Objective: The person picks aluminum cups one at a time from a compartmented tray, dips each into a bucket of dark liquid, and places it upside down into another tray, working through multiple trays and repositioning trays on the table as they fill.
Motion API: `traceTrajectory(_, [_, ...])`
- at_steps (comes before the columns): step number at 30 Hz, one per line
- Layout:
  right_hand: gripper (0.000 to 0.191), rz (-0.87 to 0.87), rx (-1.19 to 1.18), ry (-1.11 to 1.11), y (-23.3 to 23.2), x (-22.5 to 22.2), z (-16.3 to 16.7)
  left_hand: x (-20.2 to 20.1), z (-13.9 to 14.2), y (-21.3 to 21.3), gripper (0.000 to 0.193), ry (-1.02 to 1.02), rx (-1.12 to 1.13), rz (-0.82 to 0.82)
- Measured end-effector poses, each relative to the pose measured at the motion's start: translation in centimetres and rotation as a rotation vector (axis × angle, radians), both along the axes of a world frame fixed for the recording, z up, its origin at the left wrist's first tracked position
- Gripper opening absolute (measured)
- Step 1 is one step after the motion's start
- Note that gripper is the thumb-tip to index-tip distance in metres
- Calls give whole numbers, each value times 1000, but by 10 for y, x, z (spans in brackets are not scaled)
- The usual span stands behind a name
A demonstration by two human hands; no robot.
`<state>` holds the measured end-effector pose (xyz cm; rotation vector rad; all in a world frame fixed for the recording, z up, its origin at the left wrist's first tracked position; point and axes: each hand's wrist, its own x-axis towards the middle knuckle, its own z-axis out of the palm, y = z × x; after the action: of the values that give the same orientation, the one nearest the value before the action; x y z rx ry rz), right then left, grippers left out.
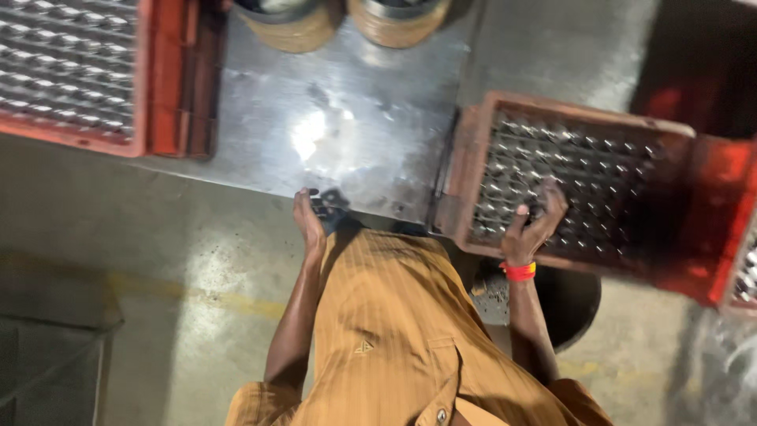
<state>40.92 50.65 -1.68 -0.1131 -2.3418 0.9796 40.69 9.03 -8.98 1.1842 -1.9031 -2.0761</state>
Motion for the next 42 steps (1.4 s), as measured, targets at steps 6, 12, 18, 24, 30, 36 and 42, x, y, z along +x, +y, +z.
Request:
traceTrajectory(6, [28, 579, -412, -493, -186, -71, 2, 1, 24, -103, 29, 230, -384, 311])
traceTrajectory(12, [40, 913, -823, -714, -427, -146, -44, -45, 44, -301, 28, 435, -638, 445])
traceTrajectory(18, [57, 641, -1359, -679, -575, -209, -59, -118, 43, -406, 51, 237, -131, 573])
traceTrajectory(24, [54, 435, -920, -766, -594, -252, -18, -164, 67, -381, 65, 203, -90, 713])
traceTrajectory(30, [42, 445, -948, -810, -606, -271, 27, -174, 89, -378, 74, 218, -126, 731])
traceTrajectory(36, [36, 473, -1091, -798, -603, -278, 14, -172, 69, -387, 74, 243, -208, 673])
traceTrajectory(42, [29, 448, -896, -854, -594, -219, -6, -133, 74, -410, 65, 86, -153, 567])
